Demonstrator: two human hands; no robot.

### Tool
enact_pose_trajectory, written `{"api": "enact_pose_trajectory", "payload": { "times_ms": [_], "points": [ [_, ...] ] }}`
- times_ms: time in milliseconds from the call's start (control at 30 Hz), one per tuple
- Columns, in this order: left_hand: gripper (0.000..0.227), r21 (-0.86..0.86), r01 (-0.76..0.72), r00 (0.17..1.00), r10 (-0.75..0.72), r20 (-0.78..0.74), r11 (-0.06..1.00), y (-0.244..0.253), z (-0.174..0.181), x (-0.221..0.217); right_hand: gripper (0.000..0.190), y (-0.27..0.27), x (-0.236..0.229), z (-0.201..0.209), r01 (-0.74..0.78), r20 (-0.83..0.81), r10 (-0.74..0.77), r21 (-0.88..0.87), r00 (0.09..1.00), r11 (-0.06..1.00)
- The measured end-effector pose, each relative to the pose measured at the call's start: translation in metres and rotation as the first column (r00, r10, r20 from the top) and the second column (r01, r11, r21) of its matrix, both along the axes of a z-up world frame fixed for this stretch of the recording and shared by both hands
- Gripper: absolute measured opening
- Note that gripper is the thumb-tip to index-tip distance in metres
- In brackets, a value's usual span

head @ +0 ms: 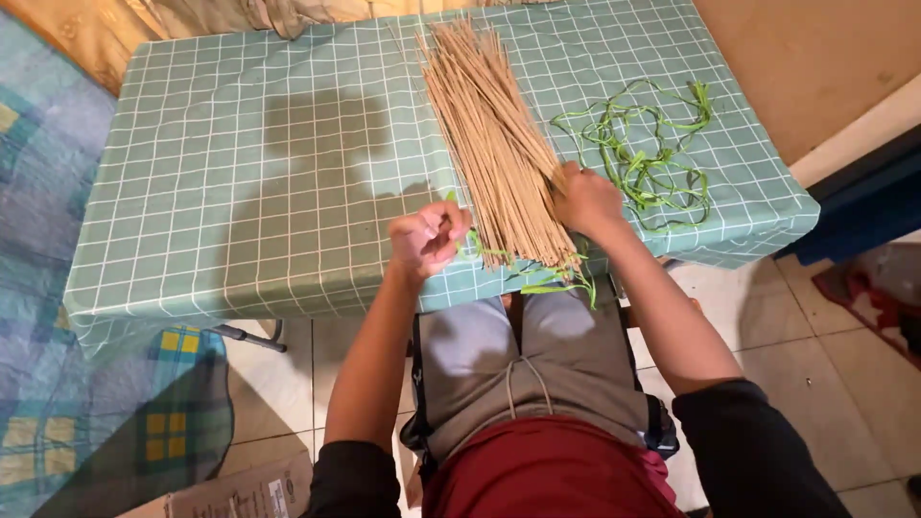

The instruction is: The person is assembling brooms by gathering thin wooden sticks and tying them together with green plastic strips.

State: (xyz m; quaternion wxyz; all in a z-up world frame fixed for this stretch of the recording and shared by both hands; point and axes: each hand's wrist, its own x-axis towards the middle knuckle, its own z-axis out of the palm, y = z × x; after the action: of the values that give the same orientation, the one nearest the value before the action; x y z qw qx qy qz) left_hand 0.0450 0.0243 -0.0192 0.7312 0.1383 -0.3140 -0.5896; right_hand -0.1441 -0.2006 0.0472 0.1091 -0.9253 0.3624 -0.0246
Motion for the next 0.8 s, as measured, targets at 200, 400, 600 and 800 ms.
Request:
{"api": "enact_pose_trajectory", "payload": {
  "times_ms": [200,400,600,800],
  "points": [
    [0.008,0.065,-0.220,0.974,0.223,-0.034,0.973,-0.010,-0.019,0.014,0.051,0.014,-0.011,0.013,-0.106,0.186,0.157,-0.261,0.970,0.960],
    [0.005,0.056,-0.337,0.939,0.340,-0.059,0.940,-0.006,-0.009,0.013,0.039,0.110,-0.029,0.077,-0.483,0.584,0.378,0.028,0.719,0.875],
    [0.008,0.140,-0.530,0.827,0.547,-0.134,0.836,-0.002,-0.015,0.014,0.022,0.106,-0.030,0.015,-0.568,0.531,0.488,-0.016,0.693,0.823],
    [0.003,0.277,-0.711,0.625,0.761,-0.173,0.646,0.001,-0.012,0.034,0.012,0.076,-0.066,0.093,-0.564,0.516,0.461,0.053,0.722,0.824]
  ]
}}
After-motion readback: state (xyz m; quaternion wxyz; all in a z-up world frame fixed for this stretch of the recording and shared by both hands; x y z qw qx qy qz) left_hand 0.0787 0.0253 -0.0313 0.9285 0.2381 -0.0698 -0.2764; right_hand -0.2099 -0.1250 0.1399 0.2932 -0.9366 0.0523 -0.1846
